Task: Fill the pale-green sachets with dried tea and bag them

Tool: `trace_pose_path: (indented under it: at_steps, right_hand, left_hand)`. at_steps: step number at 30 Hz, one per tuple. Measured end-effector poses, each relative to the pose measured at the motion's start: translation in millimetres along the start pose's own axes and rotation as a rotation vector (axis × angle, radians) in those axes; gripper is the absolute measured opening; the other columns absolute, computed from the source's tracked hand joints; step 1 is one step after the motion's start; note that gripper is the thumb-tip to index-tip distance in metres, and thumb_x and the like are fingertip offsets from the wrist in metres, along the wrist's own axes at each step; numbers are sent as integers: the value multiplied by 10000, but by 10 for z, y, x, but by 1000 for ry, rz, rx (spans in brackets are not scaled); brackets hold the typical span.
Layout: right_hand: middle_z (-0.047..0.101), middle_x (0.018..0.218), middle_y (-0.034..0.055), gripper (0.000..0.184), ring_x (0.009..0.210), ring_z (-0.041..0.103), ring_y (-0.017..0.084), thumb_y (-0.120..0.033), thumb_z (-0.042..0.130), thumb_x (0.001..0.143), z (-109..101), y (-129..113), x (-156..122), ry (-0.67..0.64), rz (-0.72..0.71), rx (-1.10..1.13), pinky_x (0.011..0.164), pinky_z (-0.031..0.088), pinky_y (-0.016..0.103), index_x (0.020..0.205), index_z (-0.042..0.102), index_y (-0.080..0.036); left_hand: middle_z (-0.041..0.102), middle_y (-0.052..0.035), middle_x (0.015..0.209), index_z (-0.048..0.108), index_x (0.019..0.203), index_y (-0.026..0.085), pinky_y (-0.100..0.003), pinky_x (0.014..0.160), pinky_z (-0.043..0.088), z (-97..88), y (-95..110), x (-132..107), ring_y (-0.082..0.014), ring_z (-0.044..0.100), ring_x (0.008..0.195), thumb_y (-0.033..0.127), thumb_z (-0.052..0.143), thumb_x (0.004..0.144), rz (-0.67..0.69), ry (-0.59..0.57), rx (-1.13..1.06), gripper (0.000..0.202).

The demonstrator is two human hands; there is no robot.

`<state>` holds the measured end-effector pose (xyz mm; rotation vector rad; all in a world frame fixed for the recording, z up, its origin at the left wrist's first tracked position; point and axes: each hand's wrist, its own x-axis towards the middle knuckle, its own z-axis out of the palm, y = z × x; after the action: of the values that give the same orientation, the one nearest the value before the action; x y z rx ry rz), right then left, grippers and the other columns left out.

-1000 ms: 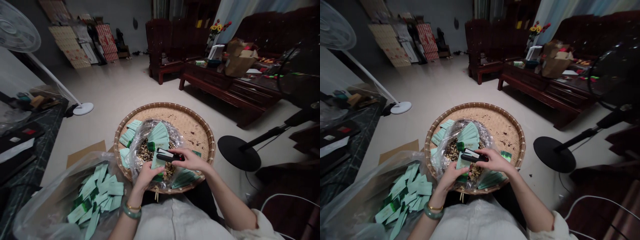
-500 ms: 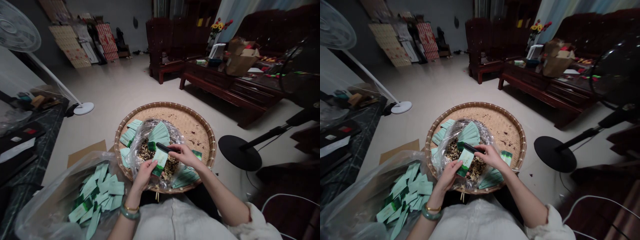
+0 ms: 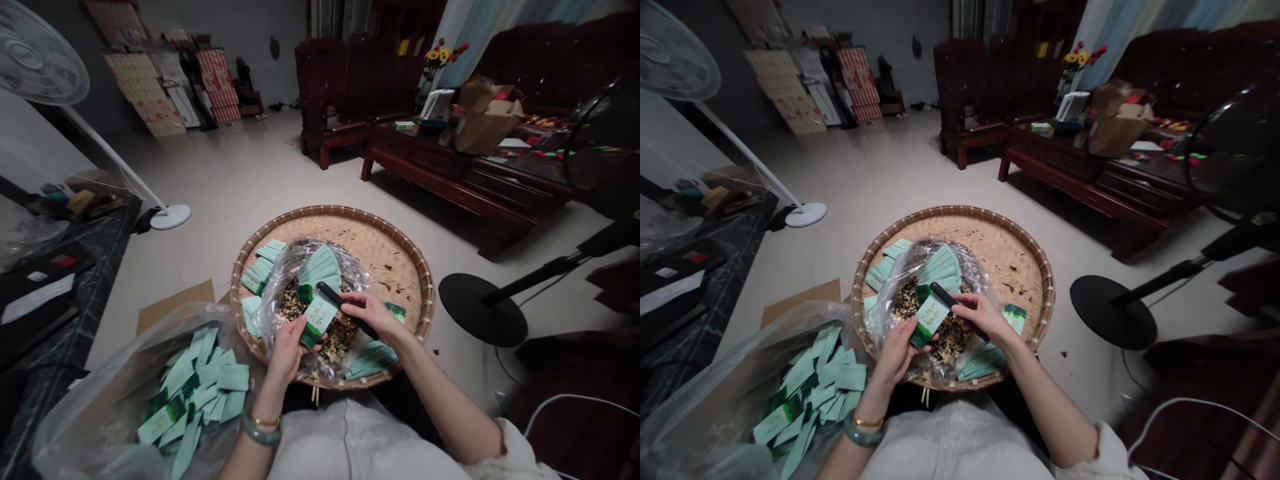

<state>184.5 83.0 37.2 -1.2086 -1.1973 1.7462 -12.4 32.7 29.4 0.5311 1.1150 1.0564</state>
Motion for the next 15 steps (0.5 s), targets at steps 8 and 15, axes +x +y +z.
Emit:
trace_pose_path:
  at_steps: [8,15]
  right_hand:
    - [648,804,19,523,646,557,126,-467,729,670,-80,-20,-47,52,-30,4,533,473,232,1090,645,-167]
    - [657,765,29,503,603,545,118,-446,728,657,22,6,-15,83,-92,-165,522,443,232,1046,665,-133]
  left_hand:
    - [726,-120,849,649,925,95,-210,450,548,-34,50,5,-198,701,705,418,701,721,13,22,33,386]
    - [723,-108,829,662,923,88,-215,441,544,-11,30,0,-187,691,654,417,709,711,15,-19,80,393]
